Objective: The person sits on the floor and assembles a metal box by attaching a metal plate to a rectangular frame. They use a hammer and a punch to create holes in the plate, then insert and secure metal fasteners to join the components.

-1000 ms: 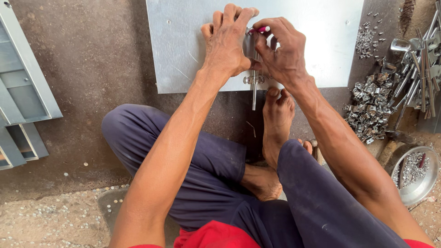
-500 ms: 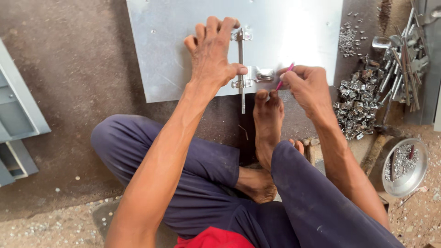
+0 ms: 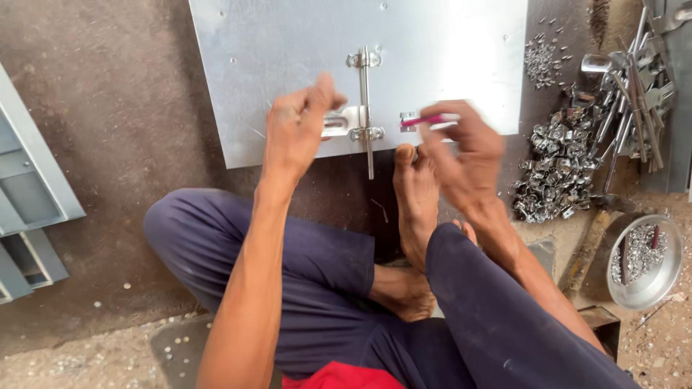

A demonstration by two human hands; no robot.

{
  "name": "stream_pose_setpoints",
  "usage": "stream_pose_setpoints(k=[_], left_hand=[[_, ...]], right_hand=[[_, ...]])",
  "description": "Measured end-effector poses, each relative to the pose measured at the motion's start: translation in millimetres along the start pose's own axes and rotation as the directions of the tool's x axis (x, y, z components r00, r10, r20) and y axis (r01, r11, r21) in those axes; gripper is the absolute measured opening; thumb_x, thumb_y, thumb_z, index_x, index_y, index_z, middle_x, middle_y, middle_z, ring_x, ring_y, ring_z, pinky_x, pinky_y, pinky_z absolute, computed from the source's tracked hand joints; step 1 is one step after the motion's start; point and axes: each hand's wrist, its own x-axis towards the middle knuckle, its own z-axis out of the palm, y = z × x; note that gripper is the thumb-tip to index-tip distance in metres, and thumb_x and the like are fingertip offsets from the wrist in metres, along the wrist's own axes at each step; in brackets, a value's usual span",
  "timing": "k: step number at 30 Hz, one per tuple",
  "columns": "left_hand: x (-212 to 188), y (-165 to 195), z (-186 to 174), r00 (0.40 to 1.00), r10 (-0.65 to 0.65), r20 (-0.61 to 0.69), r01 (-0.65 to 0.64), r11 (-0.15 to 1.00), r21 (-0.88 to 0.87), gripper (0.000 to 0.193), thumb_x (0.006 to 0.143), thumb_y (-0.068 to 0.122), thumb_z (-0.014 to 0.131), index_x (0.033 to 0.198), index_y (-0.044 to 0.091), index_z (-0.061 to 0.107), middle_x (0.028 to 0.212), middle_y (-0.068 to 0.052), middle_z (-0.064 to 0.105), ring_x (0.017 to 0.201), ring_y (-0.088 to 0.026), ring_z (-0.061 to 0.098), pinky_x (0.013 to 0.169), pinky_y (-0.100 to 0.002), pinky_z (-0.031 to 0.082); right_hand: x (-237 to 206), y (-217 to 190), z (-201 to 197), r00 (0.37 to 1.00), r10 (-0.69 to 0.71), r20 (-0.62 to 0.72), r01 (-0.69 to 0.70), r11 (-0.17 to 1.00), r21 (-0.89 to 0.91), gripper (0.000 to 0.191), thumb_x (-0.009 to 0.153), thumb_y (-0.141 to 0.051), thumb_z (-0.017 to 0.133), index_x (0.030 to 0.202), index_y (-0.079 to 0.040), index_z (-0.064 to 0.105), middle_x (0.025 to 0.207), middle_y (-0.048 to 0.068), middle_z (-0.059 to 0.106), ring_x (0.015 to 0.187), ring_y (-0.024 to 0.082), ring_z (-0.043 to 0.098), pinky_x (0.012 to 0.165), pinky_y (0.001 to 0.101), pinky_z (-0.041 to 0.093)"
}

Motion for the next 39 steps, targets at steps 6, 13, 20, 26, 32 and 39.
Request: stream_pose_setpoints(k=[6,13,20,26,32,39], left_hand=[[-0.8,-6.8,53.6,0.712,0.663,0.232,-0.646,0.487,0.588,0.032,0.080,0.033,0.087,0.108,0.021,0.080,0.119,-0.005,0.060,0.113,-0.024,0.049,0.102,-0.044,0.034],[20.7,-34.2,78.4,0.684,0.686,0.248,-0.630,0.384,0.675,0.030,0.075,0.030,0.091,0.103,0.026,0.082,0.117,0.002,0.054,0.112,-0.023,0.043,0.099,-0.044,0.033],[22.4,-35.3,81.6,0.689,0.690,0.222,-0.625,0.410,0.664,0.028,0.072,0.032,0.093,0.097,0.025,0.084,0.115,0.005,0.056,0.111,-0.022,0.043,0.099,-0.043,0.033],[21.3,-37.4,83.0,0.705,0.674,0.219,-0.614,0.427,0.664,0.027,0.072,0.033,0.093,0.096,0.025,0.084,0.113,0.005,0.056,0.109,-0.022,0.043,0.100,-0.043,0.033],[26.6,-38.6,84.5,0.718,0.661,0.218,-0.597,0.425,0.680,0.023,0.075,0.026,0.089,0.097,0.026,0.085,0.114,0.005,0.056,0.109,-0.022,0.044,0.099,-0.042,0.034],[16.9,-31.3,78.2,0.727,0.625,0.286,-0.600,0.375,0.707,0.042,0.074,0.035,0.088,0.112,0.021,0.078,0.120,-0.003,0.054,0.110,-0.026,0.044,0.097,-0.044,0.035]], right_hand=[[-21.8,59.5,-1.5,0.997,-0.022,-0.078,0.012,0.991,-0.135,0.014,0.104,-0.007,0.070,0.117,-0.003,0.069,0.104,0.011,0.074,0.089,0.017,0.076,0.074,0.0279,0.064],[-32.6,71.0,10.1,0.989,-0.128,-0.077,0.109,0.970,-0.218,0.017,0.102,-0.006,0.071,0.119,-0.004,0.069,0.112,0.012,0.072,0.098,0.022,0.074,0.083,0.0328,0.062],[-29.1,73.3,4.9,0.992,-0.124,-0.019,0.115,0.959,-0.261,0.018,0.100,-0.007,0.072,0.119,-0.005,0.070,0.112,0.012,0.072,0.099,0.023,0.073,0.081,0.0328,0.062],[-20.5,76.1,1.9,0.980,-0.179,-0.085,0.154,0.959,-0.238,0.016,0.104,-0.006,0.070,0.119,-0.002,0.067,0.114,0.012,0.071,0.098,0.022,0.074,0.081,0.0303,0.066],[-8.7,77.2,7.0,0.994,-0.111,-0.018,0.105,0.972,-0.208,0.016,0.103,-0.005,0.071,0.119,-0.002,0.069,0.112,0.014,0.072,0.092,0.021,0.073,0.075,0.0299,0.063],[-39.9,96.3,-19.6,0.990,-0.081,-0.115,0.041,0.947,-0.318,0.009,0.110,-0.010,0.061,0.113,-0.001,0.062,0.104,0.012,0.065,0.089,0.023,0.066,0.076,0.0350,0.058]])
